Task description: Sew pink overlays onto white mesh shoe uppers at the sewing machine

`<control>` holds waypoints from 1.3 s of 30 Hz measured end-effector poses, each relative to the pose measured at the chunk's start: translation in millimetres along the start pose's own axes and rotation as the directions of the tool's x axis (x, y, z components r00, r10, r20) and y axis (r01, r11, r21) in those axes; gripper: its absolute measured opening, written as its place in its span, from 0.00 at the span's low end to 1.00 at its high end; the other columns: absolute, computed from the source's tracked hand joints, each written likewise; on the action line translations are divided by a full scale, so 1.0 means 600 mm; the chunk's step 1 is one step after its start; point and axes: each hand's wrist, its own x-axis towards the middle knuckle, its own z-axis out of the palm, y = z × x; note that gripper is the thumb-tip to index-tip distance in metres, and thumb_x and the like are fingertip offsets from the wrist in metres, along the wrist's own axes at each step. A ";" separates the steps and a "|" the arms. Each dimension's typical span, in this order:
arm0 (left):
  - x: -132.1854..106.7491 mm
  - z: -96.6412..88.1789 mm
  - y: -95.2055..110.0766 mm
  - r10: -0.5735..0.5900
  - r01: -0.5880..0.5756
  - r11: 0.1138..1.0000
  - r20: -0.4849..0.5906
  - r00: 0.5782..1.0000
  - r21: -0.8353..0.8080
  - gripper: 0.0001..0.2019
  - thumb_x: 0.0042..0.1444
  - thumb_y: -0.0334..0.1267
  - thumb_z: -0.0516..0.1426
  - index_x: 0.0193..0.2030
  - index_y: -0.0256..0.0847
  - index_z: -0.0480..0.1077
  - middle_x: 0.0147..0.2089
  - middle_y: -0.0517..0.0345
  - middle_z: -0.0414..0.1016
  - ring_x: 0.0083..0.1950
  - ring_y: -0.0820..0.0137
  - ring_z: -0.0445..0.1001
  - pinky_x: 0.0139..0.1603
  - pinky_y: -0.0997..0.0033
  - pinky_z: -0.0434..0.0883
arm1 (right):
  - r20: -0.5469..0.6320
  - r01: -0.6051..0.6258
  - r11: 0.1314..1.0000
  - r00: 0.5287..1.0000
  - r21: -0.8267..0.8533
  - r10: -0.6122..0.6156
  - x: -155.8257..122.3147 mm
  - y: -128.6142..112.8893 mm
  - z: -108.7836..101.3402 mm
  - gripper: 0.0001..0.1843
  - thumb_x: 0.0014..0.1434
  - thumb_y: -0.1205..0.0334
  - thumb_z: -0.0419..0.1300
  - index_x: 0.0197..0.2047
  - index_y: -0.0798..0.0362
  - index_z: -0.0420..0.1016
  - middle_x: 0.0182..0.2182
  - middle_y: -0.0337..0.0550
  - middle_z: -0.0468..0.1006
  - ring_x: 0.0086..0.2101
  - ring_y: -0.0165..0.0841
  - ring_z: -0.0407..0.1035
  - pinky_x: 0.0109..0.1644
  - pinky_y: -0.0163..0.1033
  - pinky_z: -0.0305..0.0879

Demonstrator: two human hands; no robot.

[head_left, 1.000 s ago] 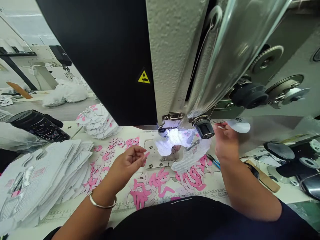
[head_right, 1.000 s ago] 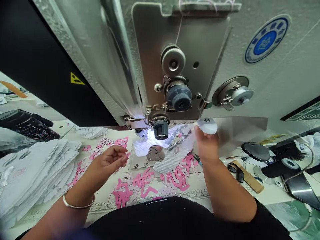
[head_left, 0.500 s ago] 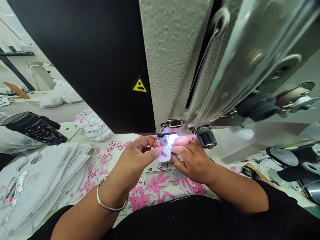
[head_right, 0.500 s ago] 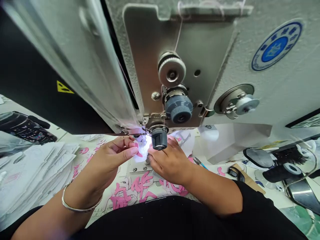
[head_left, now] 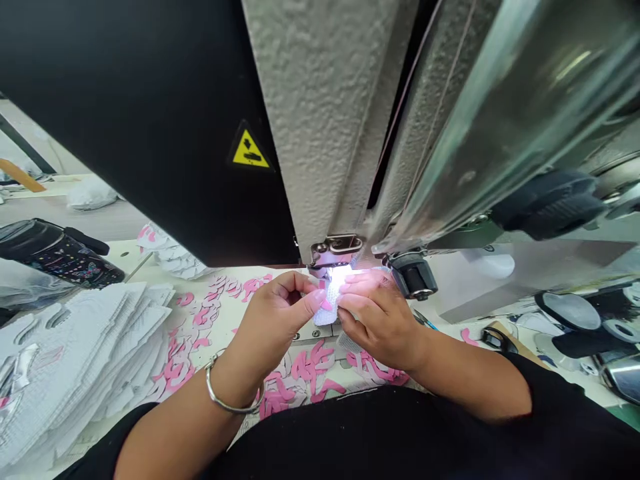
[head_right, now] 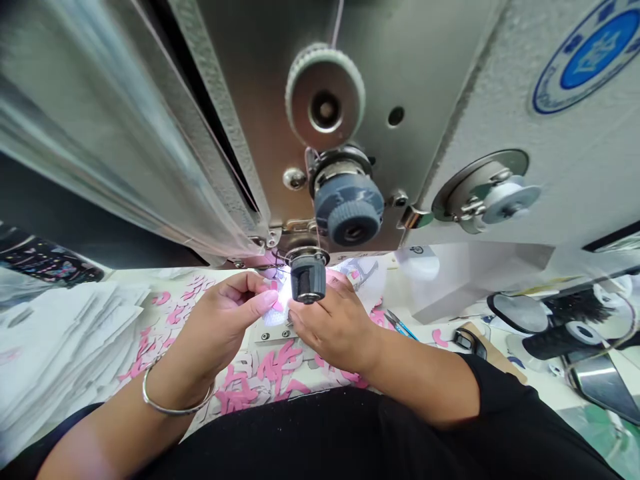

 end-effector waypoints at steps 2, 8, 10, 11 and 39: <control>-0.003 -0.001 -0.001 -0.009 0.009 1.000 0.008 1.000 -0.008 0.11 0.51 0.42 0.66 0.31 0.41 0.69 0.33 0.62 0.71 0.34 0.73 0.67 0.35 0.73 0.65 | 0.012 0.008 1.000 1.000 0.001 -0.008 -0.003 0.000 0.002 0.10 0.59 0.68 0.62 0.45 0.52 0.70 0.37 0.44 0.77 0.42 0.40 0.72 0.47 0.51 0.70; -0.006 -0.005 0.003 -0.011 0.011 0.996 0.003 1.000 0.090 0.13 0.51 0.45 0.65 0.32 0.40 0.69 0.32 0.61 0.70 0.33 0.72 0.67 0.34 0.71 0.65 | -0.002 0.003 1.000 1.000 0.005 -0.003 -0.005 0.000 0.002 0.09 0.59 0.69 0.61 0.44 0.52 0.70 0.36 0.45 0.76 0.42 0.41 0.72 0.45 0.50 0.71; -0.004 -0.007 0.005 -0.003 0.004 0.987 -0.008 1.000 0.163 0.13 0.51 0.46 0.65 0.31 0.40 0.69 0.32 0.61 0.70 0.33 0.72 0.68 0.35 0.70 0.66 | -0.004 0.005 1.000 1.000 0.008 -0.005 -0.004 0.001 0.002 0.10 0.59 0.70 0.61 0.44 0.52 0.70 0.35 0.44 0.76 0.42 0.40 0.72 0.45 0.49 0.71; -0.003 -0.008 0.006 0.003 -0.001 0.981 -0.009 1.000 0.192 0.13 0.51 0.47 0.65 0.31 0.40 0.68 0.32 0.61 0.70 0.33 0.72 0.68 0.35 0.70 0.66 | -0.004 0.006 1.000 1.000 0.009 -0.006 -0.003 0.001 0.002 0.11 0.59 0.70 0.61 0.44 0.52 0.70 0.34 0.44 0.76 0.42 0.40 0.73 0.45 0.49 0.71; -0.004 -0.009 0.008 0.047 -0.051 0.951 0.018 0.999 0.305 0.12 0.54 0.47 0.62 0.31 0.41 0.68 0.31 0.63 0.70 0.31 0.73 0.64 0.33 0.71 0.63 | -0.010 0.048 0.997 0.999 0.063 -0.048 -0.010 0.006 0.006 0.16 0.57 0.72 0.61 0.48 0.47 0.72 0.37 0.43 0.73 0.46 0.41 0.68 0.47 0.50 0.67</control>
